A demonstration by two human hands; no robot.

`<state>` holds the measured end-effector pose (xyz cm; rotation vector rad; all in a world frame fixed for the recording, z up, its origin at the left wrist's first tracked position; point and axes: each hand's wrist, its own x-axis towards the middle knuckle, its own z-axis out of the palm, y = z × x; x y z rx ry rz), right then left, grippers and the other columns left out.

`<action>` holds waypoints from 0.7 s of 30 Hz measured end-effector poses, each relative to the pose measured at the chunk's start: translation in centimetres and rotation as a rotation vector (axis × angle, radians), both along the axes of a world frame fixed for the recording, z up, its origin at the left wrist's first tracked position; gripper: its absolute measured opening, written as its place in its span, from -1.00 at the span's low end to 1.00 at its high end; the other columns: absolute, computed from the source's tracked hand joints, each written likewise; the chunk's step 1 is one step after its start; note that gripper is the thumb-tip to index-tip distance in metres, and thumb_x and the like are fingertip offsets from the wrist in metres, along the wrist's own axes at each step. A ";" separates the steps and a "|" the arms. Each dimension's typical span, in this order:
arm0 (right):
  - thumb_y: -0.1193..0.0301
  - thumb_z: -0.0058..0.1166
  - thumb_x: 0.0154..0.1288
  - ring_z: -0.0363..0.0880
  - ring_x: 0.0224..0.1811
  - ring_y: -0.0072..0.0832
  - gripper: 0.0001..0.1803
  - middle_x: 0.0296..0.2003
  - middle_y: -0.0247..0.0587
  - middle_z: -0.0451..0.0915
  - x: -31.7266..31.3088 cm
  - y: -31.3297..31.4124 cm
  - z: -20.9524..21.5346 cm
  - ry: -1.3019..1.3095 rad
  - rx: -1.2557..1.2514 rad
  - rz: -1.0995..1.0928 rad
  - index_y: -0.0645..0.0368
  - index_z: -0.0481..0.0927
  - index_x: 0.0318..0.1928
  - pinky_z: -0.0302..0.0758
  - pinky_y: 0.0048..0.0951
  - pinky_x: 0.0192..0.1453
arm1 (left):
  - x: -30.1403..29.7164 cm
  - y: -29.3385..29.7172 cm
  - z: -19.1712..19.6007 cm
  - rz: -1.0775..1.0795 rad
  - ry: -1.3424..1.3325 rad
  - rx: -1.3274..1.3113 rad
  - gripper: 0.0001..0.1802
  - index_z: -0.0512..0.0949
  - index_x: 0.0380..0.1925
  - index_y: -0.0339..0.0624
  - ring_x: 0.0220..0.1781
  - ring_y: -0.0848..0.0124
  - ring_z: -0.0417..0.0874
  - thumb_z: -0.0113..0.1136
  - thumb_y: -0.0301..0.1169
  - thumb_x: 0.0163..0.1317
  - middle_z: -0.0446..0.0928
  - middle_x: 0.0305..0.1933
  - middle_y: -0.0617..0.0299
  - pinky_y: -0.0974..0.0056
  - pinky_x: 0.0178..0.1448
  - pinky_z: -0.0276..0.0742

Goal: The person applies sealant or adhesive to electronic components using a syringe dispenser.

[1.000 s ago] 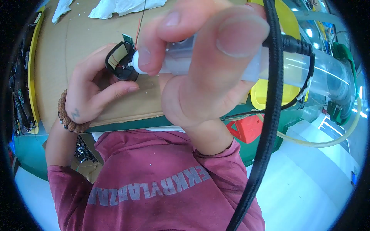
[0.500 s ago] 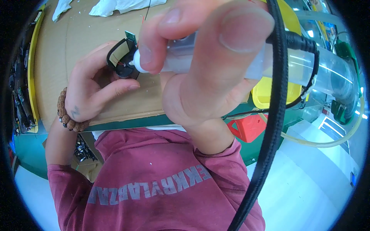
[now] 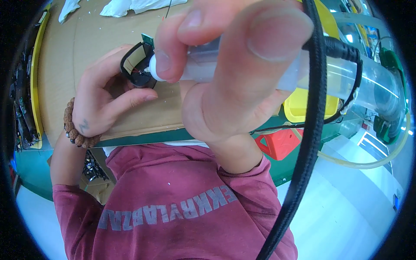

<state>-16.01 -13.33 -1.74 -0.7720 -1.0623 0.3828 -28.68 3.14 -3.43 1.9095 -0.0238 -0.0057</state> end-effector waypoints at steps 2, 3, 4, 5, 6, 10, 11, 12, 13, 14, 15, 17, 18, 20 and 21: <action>-0.08 -0.33 0.38 0.35 -0.48 -0.65 -0.55 -0.19 -0.48 0.54 0.0 0.0 0.0 0.007 0.011 0.013 -0.17 0.53 -0.03 0.19 -0.61 -0.50 | 0.0 0.0 -0.1 -0.007 -0.005 0.002 -0.52 0.47 -0.08 -0.33 -0.22 0.52 0.43 0.38 -0.51 -0.05 0.43 -0.19 0.26 0.47 -0.22 0.37; -0.08 -0.33 0.38 0.35 -0.48 -0.66 -0.55 -0.19 -0.49 0.54 0.0 0.0 -0.1 0.011 0.016 0.020 -0.17 0.53 -0.03 0.19 -0.61 -0.50 | 0.0 -0.1 -0.3 0.001 -0.013 -0.008 -0.53 0.48 -0.08 -0.33 -0.22 0.53 0.43 0.38 -0.50 -0.04 0.43 -0.19 0.26 0.47 -0.22 0.37; -0.08 -0.32 0.38 0.35 -0.48 -0.66 -0.55 -0.19 -0.49 0.54 -0.1 0.1 0.0 0.016 0.021 0.027 -0.17 0.53 -0.03 0.19 -0.61 -0.50 | 0.0 -0.1 -0.3 0.010 -0.020 -0.018 -0.53 0.48 -0.08 -0.33 -0.22 0.53 0.43 0.38 -0.50 -0.04 0.43 -0.19 0.27 0.47 -0.22 0.37; -0.08 -0.32 0.38 0.35 -0.48 -0.66 -0.55 -0.19 -0.49 0.54 -0.6 0.2 0.0 0.016 0.021 0.027 -0.17 0.53 -0.03 0.19 -0.61 -0.50 | 0.0 -0.1 -0.3 0.010 -0.020 -0.019 -0.53 0.48 -0.08 -0.33 -0.22 0.53 0.43 0.38 -0.50 -0.04 0.43 -0.19 0.27 0.47 -0.22 0.37; -0.08 -0.32 0.38 0.35 -0.48 -0.66 -0.55 -0.19 -0.49 0.54 -1.7 0.5 0.1 0.163 0.083 -0.019 -0.17 0.53 -0.03 0.19 -0.62 -0.50 | 0.0 0.0 -0.1 0.000 -0.006 -0.009 -0.53 0.48 -0.08 -0.33 -0.21 0.53 0.43 0.38 -0.50 -0.04 0.43 -0.19 0.26 0.47 -0.21 0.37; -0.09 -0.32 0.37 0.35 -0.48 -0.66 -0.55 -0.19 -0.50 0.54 -1.6 0.5 0.2 0.214 0.102 -0.036 -0.16 0.53 -0.04 0.20 -0.62 -0.50 | -0.1 -0.1 0.1 0.012 0.032 -0.017 -0.53 0.48 -0.09 -0.33 -0.21 0.52 0.43 0.38 -0.50 -0.04 0.43 -0.18 0.26 0.46 -0.20 0.37; -0.10 -0.33 0.37 0.35 -0.48 -0.66 -0.54 -0.19 -0.50 0.54 -1.1 0.4 0.1 0.166 0.081 -0.021 -0.17 0.53 -0.04 0.20 -0.63 -0.50 | -0.1 -0.1 0.1 0.014 0.032 -0.017 -0.53 0.48 -0.09 -0.33 -0.21 0.52 0.43 0.38 -0.50 -0.04 0.43 -0.18 0.26 0.46 -0.20 0.37; -0.10 -0.33 0.37 0.34 -0.48 -0.67 -0.54 -0.18 -0.50 0.54 -0.7 0.2 0.1 0.118 0.059 -0.010 -0.17 0.53 -0.04 0.20 -0.63 -0.50 | -0.1 -0.1 0.0 0.008 0.006 -0.005 -0.53 0.48 -0.08 -0.33 -0.21 0.52 0.43 0.38 -0.50 -0.05 0.43 -0.18 0.26 0.46 -0.21 0.37; -0.10 -0.33 0.37 0.34 -0.49 -0.67 -0.54 -0.18 -0.50 0.53 -0.2 0.1 0.1 0.069 0.036 0.002 -0.17 0.52 -0.04 0.20 -0.63 -0.50 | -0.1 -0.1 -0.1 0.002 -0.019 0.007 -0.53 0.48 -0.08 -0.33 -0.21 0.52 0.43 0.38 -0.50 -0.05 0.43 -0.18 0.26 0.46 -0.21 0.37; -0.11 -0.34 0.37 0.34 -0.49 -0.67 -0.54 -0.18 -0.51 0.53 0.1 -0.1 0.0 0.021 0.014 0.014 -0.17 0.52 -0.05 0.20 -0.63 -0.50 | -0.1 -0.1 -0.1 0.001 -0.019 0.007 -0.53 0.48 -0.08 -0.33 -0.21 0.52 0.43 0.38 -0.50 -0.05 0.43 -0.18 0.26 0.46 -0.21 0.37; -0.11 -0.34 0.37 0.34 -0.49 -0.68 -0.54 -0.17 -0.51 0.53 0.4 -0.1 0.0 -0.027 -0.007 0.026 -0.17 0.52 -0.05 0.20 -0.64 -0.50 | -0.1 -0.1 -0.2 0.007 -0.019 0.004 -0.53 0.48 -0.08 -0.33 -0.22 0.52 0.43 0.38 -0.50 -0.05 0.43 -0.18 0.26 0.47 -0.22 0.37; -0.11 -0.34 0.37 0.34 -0.49 -0.68 -0.53 -0.17 -0.51 0.53 0.4 0.0 -0.1 -0.074 -0.027 0.039 -0.17 0.52 -0.05 0.20 -0.64 -0.50 | -0.1 0.0 -0.2 0.013 -0.019 0.003 -0.53 0.48 -0.08 -0.33 -0.22 0.52 0.43 0.38 -0.50 -0.05 0.43 -0.19 0.27 0.47 -0.23 0.37; -0.11 -0.34 0.37 0.34 -0.49 -0.68 -0.54 -0.17 -0.51 0.53 0.2 0.0 0.0 -0.072 -0.011 0.031 -0.18 0.52 -0.04 0.21 -0.65 -0.50 | 0.0 0.0 -0.2 -0.002 -0.018 0.010 -0.52 0.48 -0.08 -0.33 -0.22 0.52 0.43 0.38 -0.50 -0.05 0.43 -0.19 0.26 0.46 -0.23 0.37; -0.11 -0.35 0.37 0.34 -0.49 -0.68 -0.54 -0.16 -0.52 0.53 0.2 -0.2 0.1 -0.069 0.005 0.018 -0.19 0.52 -0.04 0.21 -0.65 -0.50 | 0.2 0.0 -0.1 -0.021 -0.018 0.017 -0.52 0.48 -0.08 -0.33 -0.22 0.52 0.43 0.38 -0.50 -0.05 0.44 -0.19 0.26 0.46 -0.23 0.37; -0.11 -0.35 0.37 0.34 -0.49 -0.68 -0.54 -0.16 -0.52 0.52 0.2 -0.2 0.1 -0.067 -0.005 0.026 -0.19 0.51 -0.03 0.21 -0.65 -0.49 | 0.1 -0.1 -0.1 -0.008 -0.019 0.019 -0.52 0.48 -0.07 -0.33 -0.23 0.52 0.43 0.38 -0.50 -0.05 0.44 -0.20 0.26 0.47 -0.23 0.36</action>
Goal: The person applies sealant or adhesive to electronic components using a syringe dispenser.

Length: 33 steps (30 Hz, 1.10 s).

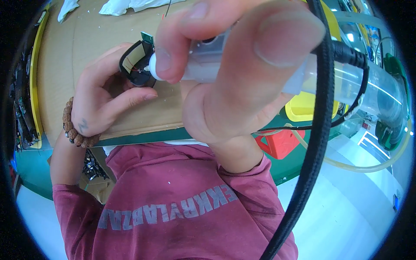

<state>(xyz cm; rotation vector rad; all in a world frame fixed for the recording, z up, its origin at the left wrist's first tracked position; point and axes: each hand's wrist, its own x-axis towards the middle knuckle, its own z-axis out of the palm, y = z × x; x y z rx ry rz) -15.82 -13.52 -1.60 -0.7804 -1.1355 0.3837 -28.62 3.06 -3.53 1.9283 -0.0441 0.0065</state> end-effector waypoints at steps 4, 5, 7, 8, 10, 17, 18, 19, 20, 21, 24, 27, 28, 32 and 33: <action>-0.11 -0.35 0.37 0.34 -0.48 -0.68 -0.54 -0.16 -0.51 0.53 0.2 -0.1 -0.1 0.001 -0.017 0.016 -0.20 0.51 -0.02 0.22 -0.65 -0.49 | -0.2 0.1 0.0 0.007 0.002 0.002 -0.51 0.47 -0.06 -0.33 -0.24 0.53 0.43 0.39 -0.49 -0.05 0.43 -0.21 0.27 0.48 -0.25 0.36; -0.11 -0.34 0.37 0.34 -0.47 -0.68 -0.54 -0.16 -0.51 0.53 0.2 -0.1 -0.1 -0.001 -0.021 0.019 -0.20 0.51 -0.02 0.22 -0.65 -0.48 | -0.2 0.0 0.0 0.007 0.002 0.002 -0.51 0.47 -0.06 -0.33 -0.24 0.53 0.43 0.39 -0.49 -0.05 0.43 -0.21 0.27 0.48 -0.25 0.36; -0.10 -0.34 0.37 0.34 -0.47 -0.67 -0.54 -0.17 -0.51 0.53 0.3 -0.1 -0.1 -0.002 -0.028 0.027 -0.19 0.52 -0.02 0.22 -0.64 -0.48 | -0.2 0.0 -0.1 0.025 -0.001 -0.011 -0.50 0.47 -0.05 -0.33 -0.25 0.53 0.43 0.39 -0.49 -0.05 0.44 -0.20 0.27 0.48 -0.26 0.36; -0.10 -0.34 0.37 0.34 -0.47 -0.67 -0.54 -0.17 -0.51 0.53 0.2 0.0 -0.1 -0.002 -0.029 0.028 -0.19 0.52 -0.02 0.22 -0.64 -0.48 | -0.2 0.0 -0.1 0.026 -0.001 -0.011 -0.50 0.47 -0.05 -0.33 -0.25 0.53 0.43 0.39 -0.49 -0.05 0.44 -0.20 0.27 0.48 -0.26 0.36; -0.10 -0.32 0.37 0.34 -0.46 -0.67 -0.55 -0.17 -0.50 0.53 0.2 -0.1 0.1 0.028 -0.004 0.068 -0.18 0.53 -0.04 0.22 -0.64 -0.48 | -0.1 0.1 -0.1 0.002 -0.015 0.008 -0.49 0.47 -0.04 -0.32 -0.25 0.54 0.44 0.39 -0.50 -0.06 0.44 -0.19 0.27 0.48 -0.26 0.36; -0.08 -0.30 0.37 0.34 -0.46 -0.66 -0.55 -0.18 -0.49 0.53 0.2 0.0 -0.1 0.054 0.007 0.063 -0.16 0.54 -0.04 0.22 -0.63 -0.48 | -0.1 0.1 -0.1 0.003 -0.019 0.006 -0.48 0.47 -0.04 -0.32 -0.24 0.54 0.44 0.39 -0.49 -0.06 0.45 -0.19 0.27 0.49 -0.26 0.36; -0.08 -0.30 0.37 0.34 -0.47 -0.66 -0.55 -0.19 -0.49 0.53 0.2 -0.1 -0.2 0.059 0.008 0.062 -0.15 0.54 -0.04 0.22 -0.63 -0.47 | -0.1 0.0 -0.2 0.007 -0.022 0.010 -0.48 0.47 -0.04 -0.32 -0.24 0.54 0.44 0.39 -0.49 -0.06 0.45 -0.19 0.27 0.49 -0.26 0.36; -0.08 -0.30 0.37 0.34 -0.47 -0.66 -0.55 -0.19 -0.49 0.54 0.2 -0.1 -0.2 0.064 0.009 0.061 -0.15 0.54 -0.04 0.21 -0.63 -0.47 | -0.1 0.0 -0.2 0.010 -0.024 0.014 -0.48 0.47 -0.04 -0.32 -0.24 0.54 0.44 0.39 -0.49 -0.06 0.45 -0.19 0.27 0.48 -0.25 0.36; -0.08 -0.30 0.37 0.34 -0.47 -0.66 -0.55 -0.19 -0.49 0.54 0.4 -0.1 -0.2 0.064 0.008 0.061 -0.15 0.54 -0.04 0.21 -0.63 -0.47 | -0.1 0.1 -0.2 0.011 -0.023 0.013 -0.48 0.47 -0.04 -0.32 -0.24 0.54 0.44 0.39 -0.49 -0.06 0.45 -0.19 0.27 0.48 -0.25 0.36; -0.07 -0.30 0.38 0.34 -0.47 -0.66 -0.56 -0.18 -0.49 0.54 0.7 -0.1 -0.3 0.053 -0.006 0.075 -0.15 0.54 -0.04 0.21 -0.63 -0.47 | -0.1 0.1 -0.2 0.006 -0.029 0.012 -0.48 0.48 -0.04 -0.32 -0.23 0.53 0.44 0.39 -0.49 -0.06 0.45 -0.18 0.27 0.48 -0.24 0.36; -0.06 -0.31 0.38 0.34 -0.46 -0.66 -0.56 -0.18 -0.48 0.54 0.8 -0.1 -0.3 0.044 -0.012 0.087 -0.14 0.55 -0.05 0.21 -0.62 -0.47 | -0.1 0.0 -0.1 0.006 -0.015 -0.002 -0.48 0.48 -0.04 -0.32 -0.22 0.53 0.44 0.39 -0.49 -0.06 0.45 -0.18 0.26 0.47 -0.23 0.36; -0.06 -0.31 0.39 0.35 -0.46 -0.65 -0.56 -0.18 -0.48 0.54 0.6 0.1 -0.4 0.046 0.017 0.085 -0.14 0.55 -0.05 0.21 -0.62 -0.47 | -0.1 0.1 -0.2 0.002 -0.008 -0.010 -0.49 0.48 -0.04 -0.33 -0.22 0.52 0.44 0.38 -0.49 -0.05 0.45 -0.18 0.26 0.47 -0.22 0.37; -0.06 -0.31 0.39 0.35 -0.46 -0.65 -0.56 -0.18 -0.48 0.54 0.6 0.1 -0.4 0.047 0.027 0.084 -0.14 0.55 -0.05 0.21 -0.62 -0.47 | -0.1 0.1 -0.2 -0.006 -0.021 -0.004 -0.49 0.47 -0.04 -0.33 -0.22 0.53 0.43 0.38 -0.50 -0.05 0.45 -0.18 0.26 0.47 -0.21 0.37; -0.06 -0.31 0.39 0.35 -0.46 -0.65 -0.56 -0.18 -0.48 0.54 0.6 0.1 -0.4 0.051 0.031 0.076 -0.15 0.54 -0.04 0.21 -0.62 -0.47 | -0.3 0.0 -0.3 0.012 -0.023 -0.005 -0.50 0.48 -0.04 -0.33 -0.22 0.53 0.43 0.38 -0.50 -0.04 0.45 -0.18 0.26 0.47 -0.21 0.37; -0.06 -0.31 0.39 0.35 -0.46 -0.65 -0.56 -0.18 -0.48 0.54 0.5 0.1 -0.4 0.052 0.032 0.070 -0.15 0.54 -0.04 0.21 -0.62 -0.47 | -0.2 0.1 -0.2 0.002 -0.008 -0.011 -0.51 0.48 -0.04 -0.33 -0.22 0.52 0.43 0.37 -0.50 -0.04 0.45 -0.18 0.26 0.46 -0.20 0.37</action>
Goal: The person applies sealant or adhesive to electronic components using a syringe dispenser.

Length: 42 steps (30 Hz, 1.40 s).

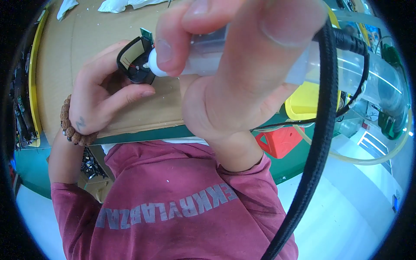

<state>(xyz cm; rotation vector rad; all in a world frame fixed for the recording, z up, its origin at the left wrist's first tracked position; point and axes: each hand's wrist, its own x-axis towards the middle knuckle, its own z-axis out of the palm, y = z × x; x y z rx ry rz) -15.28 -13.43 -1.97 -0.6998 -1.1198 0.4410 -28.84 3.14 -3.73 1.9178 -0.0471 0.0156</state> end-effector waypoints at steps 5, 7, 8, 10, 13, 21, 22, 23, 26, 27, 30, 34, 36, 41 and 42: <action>-0.06 -0.32 0.39 0.36 -0.45 -0.64 -0.56 -0.19 -0.48 0.54 -0.2 -0.1 0.0 0.009 0.006 -0.026 -0.15 0.54 -0.04 0.22 -0.62 -0.47 | 0.0 -0.1 0.0 0.003 0.010 0.006 -0.52 0.48 -0.06 -0.33 -0.20 0.51 0.44 0.37 -0.50 -0.04 0.45 -0.17 0.25 0.47 -0.19 0.38; -0.06 -0.32 0.39 0.36 -0.45 -0.64 -0.56 -0.20 -0.48 0.55 -0.2 -0.2 -0.1 0.013 0.006 -0.036 -0.16 0.54 -0.04 0.22 -0.62 -0.46 | 0.0 0.0 0.0 -0.009 -0.010 0.024 -0.51 0.49 -0.06 -0.33 -0.19 0.52 0.45 0.38 -0.52 -0.05 0.46 -0.16 0.25 0.47 -0.19 0.39; -0.06 -0.32 0.39 0.36 -0.45 -0.64 -0.56 -0.20 -0.48 0.55 -0.2 -0.2 0.0 0.013 0.005 -0.037 -0.16 0.54 -0.04 0.22 -0.62 -0.46 | 0.1 0.0 -0.1 -0.010 -0.009 0.023 -0.51 0.49 -0.06 -0.33 -0.19 0.52 0.45 0.38 -0.52 -0.05 0.46 -0.16 0.25 0.47 -0.19 0.39; -0.07 -0.30 0.38 0.36 -0.45 -0.65 -0.56 -0.20 -0.48 0.54 -0.1 -0.3 0.2 0.004 -0.014 -0.007 -0.16 0.55 -0.05 0.22 -0.62 -0.46 | 0.1 -0.1 0.0 0.014 0.033 0.000 -0.51 0.49 -0.06 -0.33 -0.18 0.52 0.46 0.38 -0.53 -0.05 0.46 -0.16 0.24 0.47 -0.19 0.40; -0.08 -0.27 0.37 0.36 -0.45 -0.66 -0.56 -0.22 -0.48 0.54 0.3 -0.2 0.2 -0.013 -0.030 0.038 -0.16 0.56 -0.05 0.23 -0.63 -0.46 | 0.0 0.0 0.0 0.000 0.003 0.017 -0.52 0.49 -0.06 -0.33 -0.18 0.52 0.47 0.37 -0.54 -0.05 0.46 -0.16 0.24 0.46 -0.19 0.41; -0.08 -0.25 0.36 0.36 -0.44 -0.66 -0.58 -0.23 -0.48 0.52 0.1 -0.4 0.1 0.005 -0.055 -0.019 -0.15 0.54 -0.09 0.24 -0.63 -0.46 | 0.1 0.0 0.2 -0.011 0.017 0.013 -0.52 0.48 -0.05 -0.34 -0.19 0.52 0.47 0.36 -0.54 -0.04 0.46 -0.16 0.24 0.46 -0.20 0.41; -0.08 -0.25 0.36 0.36 -0.44 -0.66 -0.58 -0.23 -0.48 0.52 0.2 -0.4 0.1 0.003 -0.054 -0.013 -0.15 0.54 -0.09 0.24 -0.62 -0.46 | 0.0 0.0 0.2 -0.001 0.023 0.006 -0.52 0.48 -0.05 -0.34 -0.19 0.52 0.47 0.36 -0.54 -0.04 0.46 -0.16 0.24 0.47 -0.19 0.41; -0.08 -0.25 0.36 0.36 -0.44 -0.66 -0.58 -0.23 -0.48 0.52 0.2 -0.4 0.1 0.004 -0.053 -0.012 -0.15 0.54 -0.09 0.24 -0.62 -0.46 | 0.0 0.0 0.2 0.000 0.024 0.006 -0.52 0.48 -0.05 -0.34 -0.19 0.52 0.47 0.36 -0.54 -0.04 0.46 -0.16 0.24 0.47 -0.19 0.41; -0.08 -0.26 0.36 0.36 -0.44 -0.65 -0.58 -0.23 -0.47 0.52 0.3 -0.8 0.2 -0.020 -0.074 -0.033 -0.14 0.52 -0.09 0.25 -0.62 -0.46 | 0.0 0.0 -0.1 -0.017 -0.001 0.018 -0.51 0.47 -0.05 -0.35 -0.18 0.52 0.47 0.36 -0.54 -0.04 0.45 -0.15 0.24 0.47 -0.18 0.41; -0.08 -0.26 0.36 0.36 -0.44 -0.65 -0.58 -0.24 -0.46 0.52 0.3 -0.8 0.3 -0.028 -0.080 -0.035 -0.13 0.52 -0.09 0.25 -0.62 -0.46 | 0.0 0.0 -0.1 -0.006 0.015 0.007 -0.51 0.47 -0.05 -0.35 -0.18 0.52 0.47 0.36 -0.54 -0.04 0.45 -0.14 0.24 0.47 -0.17 0.42; -0.08 -0.26 0.36 0.36 -0.43 -0.65 -0.58 -0.23 -0.45 0.52 0.3 -0.5 0.3 -0.032 -0.072 -0.009 -0.12 0.50 -0.08 0.25 -0.62 -0.46 | -0.1 0.0 0.0 -0.002 0.026 0.001 -0.51 0.47 -0.04 -0.34 -0.17 0.53 0.47 0.36 -0.54 -0.03 0.45 -0.13 0.25 0.47 -0.16 0.42; -0.07 -0.26 0.36 0.37 -0.43 -0.64 -0.58 -0.21 -0.43 0.52 0.0 -0.5 0.2 -0.037 -0.027 -0.002 -0.10 0.50 -0.07 0.25 -0.62 -0.45 | 0.0 0.0 0.0 0.005 0.035 -0.015 -0.51 0.47 -0.05 -0.34 -0.19 0.54 0.46 0.36 -0.54 -0.03 0.44 -0.14 0.26 0.48 -0.18 0.41; -0.07 -0.26 0.36 0.37 -0.43 -0.64 -0.57 -0.21 -0.43 0.52 0.0 -0.6 0.3 -0.038 -0.029 -0.004 -0.09 0.50 -0.08 0.25 -0.63 -0.45 | 0.0 0.0 0.0 0.001 0.025 -0.007 -0.51 0.47 -0.04 -0.34 -0.19 0.55 0.46 0.37 -0.54 -0.04 0.45 -0.14 0.26 0.48 -0.19 0.40; -0.06 -0.26 0.37 0.38 -0.43 -0.64 -0.56 -0.19 -0.41 0.53 0.1 -0.7 0.5 -0.040 -0.039 -0.009 -0.05 0.50 -0.08 0.26 -0.63 -0.44 | 0.0 0.0 0.0 0.010 0.030 -0.005 -0.50 0.48 -0.04 -0.32 -0.21 0.57 0.44 0.37 -0.53 -0.04 0.45 -0.15 0.28 0.50 -0.23 0.38; -0.06 -0.26 0.37 0.38 -0.43 -0.64 -0.56 -0.19 -0.41 0.53 0.1 -0.7 0.5 -0.033 -0.047 0.018 -0.04 0.49 -0.10 0.25 -0.63 -0.44 | 0.0 0.1 0.0 0.005 0.025 0.005 -0.50 0.48 -0.03 -0.32 -0.21 0.57 0.45 0.37 -0.53 -0.05 0.45 -0.15 0.28 0.51 -0.23 0.38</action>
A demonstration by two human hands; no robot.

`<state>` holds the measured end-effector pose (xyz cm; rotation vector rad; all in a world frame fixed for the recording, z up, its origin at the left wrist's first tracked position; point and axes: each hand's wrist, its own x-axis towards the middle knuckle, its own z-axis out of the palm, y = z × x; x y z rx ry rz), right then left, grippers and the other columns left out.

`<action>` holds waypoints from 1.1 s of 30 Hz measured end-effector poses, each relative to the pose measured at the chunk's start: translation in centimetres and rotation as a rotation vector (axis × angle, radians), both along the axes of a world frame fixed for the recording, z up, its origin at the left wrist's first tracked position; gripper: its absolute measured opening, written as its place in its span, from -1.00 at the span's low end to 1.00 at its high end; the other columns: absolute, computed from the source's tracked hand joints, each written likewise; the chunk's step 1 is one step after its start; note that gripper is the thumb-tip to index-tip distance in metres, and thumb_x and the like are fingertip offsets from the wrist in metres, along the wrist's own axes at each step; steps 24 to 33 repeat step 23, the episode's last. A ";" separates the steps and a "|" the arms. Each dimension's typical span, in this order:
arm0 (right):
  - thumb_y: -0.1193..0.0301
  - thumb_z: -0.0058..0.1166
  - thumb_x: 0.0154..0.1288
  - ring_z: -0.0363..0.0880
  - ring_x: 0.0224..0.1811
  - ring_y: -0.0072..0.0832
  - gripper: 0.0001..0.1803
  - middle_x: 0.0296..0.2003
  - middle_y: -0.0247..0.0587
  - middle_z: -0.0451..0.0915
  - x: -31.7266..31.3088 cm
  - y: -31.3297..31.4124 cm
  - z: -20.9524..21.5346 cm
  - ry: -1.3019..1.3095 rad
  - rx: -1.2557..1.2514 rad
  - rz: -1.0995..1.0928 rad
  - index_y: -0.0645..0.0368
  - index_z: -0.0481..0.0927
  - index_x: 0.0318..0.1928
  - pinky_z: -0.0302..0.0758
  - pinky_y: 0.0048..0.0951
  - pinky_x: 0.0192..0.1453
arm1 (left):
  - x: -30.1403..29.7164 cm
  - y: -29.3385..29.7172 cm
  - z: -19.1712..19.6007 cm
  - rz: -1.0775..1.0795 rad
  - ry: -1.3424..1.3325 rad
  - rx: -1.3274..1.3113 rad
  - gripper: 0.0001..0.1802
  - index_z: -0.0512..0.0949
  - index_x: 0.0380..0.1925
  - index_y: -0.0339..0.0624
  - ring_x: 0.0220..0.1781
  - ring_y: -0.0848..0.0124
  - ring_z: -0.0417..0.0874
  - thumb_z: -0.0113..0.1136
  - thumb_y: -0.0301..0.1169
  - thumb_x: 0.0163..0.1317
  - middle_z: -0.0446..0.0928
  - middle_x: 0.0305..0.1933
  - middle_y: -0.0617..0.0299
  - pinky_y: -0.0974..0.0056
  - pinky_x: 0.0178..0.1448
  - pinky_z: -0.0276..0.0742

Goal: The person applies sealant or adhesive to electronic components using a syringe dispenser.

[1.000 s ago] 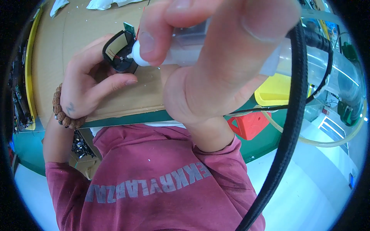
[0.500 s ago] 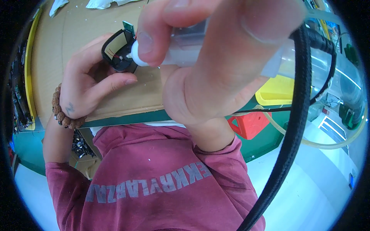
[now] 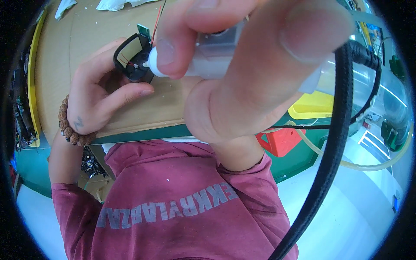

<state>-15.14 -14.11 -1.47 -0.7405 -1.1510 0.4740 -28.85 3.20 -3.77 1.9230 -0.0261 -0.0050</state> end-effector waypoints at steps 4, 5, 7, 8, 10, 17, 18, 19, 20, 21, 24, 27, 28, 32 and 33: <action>-0.07 -0.27 0.37 0.38 -0.43 -0.64 -0.55 -0.20 -0.41 0.53 -0.2 0.0 0.0 -0.001 0.004 -0.024 0.00 0.49 -0.18 0.25 -0.63 -0.45 | 0.0 -0.1 -0.1 0.009 -0.017 -0.002 -0.50 0.49 -0.03 -0.32 -0.20 0.57 0.45 0.38 -0.52 -0.05 0.46 -0.14 0.27 0.51 -0.24 0.38; -0.07 -0.27 0.37 0.38 -0.43 -0.64 -0.55 -0.20 -0.41 0.53 -0.1 0.0 0.0 -0.001 0.004 -0.024 0.00 0.49 -0.18 0.25 -0.63 -0.45 | 0.0 -0.1 0.0 0.009 -0.017 -0.002 -0.50 0.49 -0.03 -0.32 -0.20 0.57 0.45 0.38 -0.52 -0.05 0.46 -0.14 0.27 0.51 -0.24 0.38; -0.07 -0.27 0.37 0.38 -0.43 -0.64 -0.55 -0.22 -0.41 0.53 0.2 0.0 0.1 -0.011 -0.024 0.014 0.01 0.49 -0.19 0.25 -0.62 -0.44 | 0.0 0.0 0.0 -0.001 -0.023 0.009 -0.49 0.48 -0.03 -0.32 -0.20 0.56 0.46 0.38 -0.53 -0.05 0.46 -0.13 0.27 0.51 -0.24 0.38; -0.06 -0.27 0.37 0.38 -0.43 -0.64 -0.55 -0.22 -0.41 0.52 0.4 0.0 0.2 -0.016 -0.037 0.032 0.01 0.48 -0.19 0.25 -0.62 -0.44 | 0.0 0.0 0.0 -0.001 -0.023 0.009 -0.49 0.48 -0.03 -0.32 -0.20 0.56 0.46 0.38 -0.53 -0.05 0.46 -0.13 0.27 0.51 -0.24 0.38; -0.06 -0.27 0.37 0.38 -0.43 -0.64 -0.55 -0.24 -0.41 0.52 0.6 0.0 0.2 -0.025 -0.065 0.071 0.02 0.48 -0.20 0.25 -0.62 -0.43 | -0.1 -0.1 0.0 0.024 -0.010 -0.008 -0.49 0.48 -0.04 -0.32 -0.19 0.56 0.46 0.39 -0.52 -0.06 0.46 -0.13 0.27 0.51 -0.23 0.38; -0.08 -0.25 0.35 0.37 -0.42 -0.63 -0.54 -0.19 -0.42 0.52 0.0 -0.3 0.1 -0.011 -0.025 -0.037 -0.02 0.49 -0.08 0.25 -0.60 -0.43 | 0.0 -0.2 0.0 0.031 -0.009 -0.021 -0.49 0.48 -0.05 -0.34 -0.20 0.56 0.45 0.39 -0.52 -0.06 0.45 -0.16 0.28 0.50 -0.21 0.37; -0.07 -0.24 0.35 0.37 -0.41 -0.62 -0.54 -0.18 -0.41 0.52 0.2 -0.3 0.1 -0.034 -0.036 -0.013 -0.04 0.49 -0.05 0.25 -0.60 -0.43 | 0.0 0.0 0.0 0.015 -0.006 -0.007 -0.49 0.47 -0.05 -0.34 -0.20 0.56 0.44 0.39 -0.52 -0.07 0.45 -0.16 0.28 0.51 -0.21 0.36; -0.07 -0.23 0.35 0.37 -0.40 -0.62 -0.54 -0.17 -0.41 0.51 0.3 -0.3 0.2 -0.057 -0.047 0.011 -0.06 0.48 -0.02 0.26 -0.60 -0.43 | 0.0 0.0 0.1 -0.001 -0.002 0.007 -0.48 0.47 -0.05 -0.34 -0.20 0.56 0.44 0.39 -0.52 -0.07 0.45 -0.17 0.28 0.51 -0.21 0.36; -0.07 -0.23 0.35 0.37 -0.40 -0.62 -0.54 -0.17 -0.41 0.51 0.3 -0.2 0.2 -0.057 -0.048 0.011 -0.06 0.48 -0.02 0.26 -0.60 -0.43 | 0.0 -0.1 0.1 0.000 -0.002 0.006 -0.48 0.47 -0.05 -0.34 -0.20 0.56 0.44 0.39 -0.52 -0.07 0.45 -0.17 0.28 0.51 -0.21 0.36; -0.07 -0.23 0.35 0.38 -0.39 -0.62 -0.55 -0.16 -0.41 0.51 0.3 -0.1 0.3 -0.029 -0.058 0.041 -0.06 0.48 -0.01 0.26 -0.60 -0.42 | 0.0 -0.1 0.1 0.016 0.005 -0.008 -0.48 0.47 -0.05 -0.34 -0.19 0.56 0.44 0.39 -0.52 -0.07 0.45 -0.17 0.28 0.52 -0.21 0.35; -0.06 -0.23 0.35 0.38 -0.39 -0.61 -0.55 -0.16 -0.41 0.51 0.2 0.1 0.3 -0.001 -0.069 0.072 -0.06 0.48 0.00 0.26 -0.60 -0.42 | 0.0 -0.2 0.0 0.028 0.015 -0.021 -0.47 0.46 -0.04 -0.33 -0.19 0.56 0.44 0.40 -0.50 -0.06 0.46 -0.17 0.28 0.51 -0.20 0.35; -0.06 -0.23 0.35 0.38 -0.39 -0.61 -0.55 -0.16 -0.41 0.51 0.2 0.1 0.3 -0.001 -0.069 0.072 -0.06 0.48 0.00 0.26 -0.60 -0.42 | 0.0 -0.2 0.0 0.028 0.015 -0.021 -0.47 0.46 -0.04 -0.33 -0.19 0.56 0.44 0.40 -0.50 -0.06 0.46 -0.17 0.28 0.51 -0.20 0.35; -0.06 -0.23 0.35 0.38 -0.39 -0.61 -0.55 -0.16 -0.41 0.51 0.2 0.1 0.3 -0.001 -0.069 0.072 -0.06 0.48 0.00 0.26 -0.60 -0.42 | 0.0 -0.2 0.0 0.028 0.015 -0.021 -0.47 0.46 -0.04 -0.33 -0.19 0.56 0.44 0.40 -0.50 -0.06 0.46 -0.17 0.28 0.51 -0.20 0.35; -0.06 -0.23 0.35 0.38 -0.39 -0.61 -0.55 -0.16 -0.41 0.51 0.2 0.1 0.3 -0.001 -0.069 0.072 -0.06 0.48 0.00 0.26 -0.60 -0.42 | 0.0 -0.2 0.0 0.028 0.015 -0.021 -0.47 0.46 -0.04 -0.33 -0.19 0.56 0.44 0.40 -0.50 -0.06 0.46 -0.17 0.28 0.51 -0.20 0.35; -0.06 -0.23 0.35 0.38 -0.39 -0.61 -0.55 -0.16 -0.41 0.51 0.2 0.1 0.3 -0.001 -0.069 0.072 -0.06 0.48 0.00 0.26 -0.60 -0.42 | 0.0 -0.2 0.0 0.028 0.015 -0.021 -0.47 0.46 -0.04 -0.33 -0.19 0.56 0.44 0.40 -0.50 -0.06 0.46 -0.17 0.28 0.51 -0.20 0.35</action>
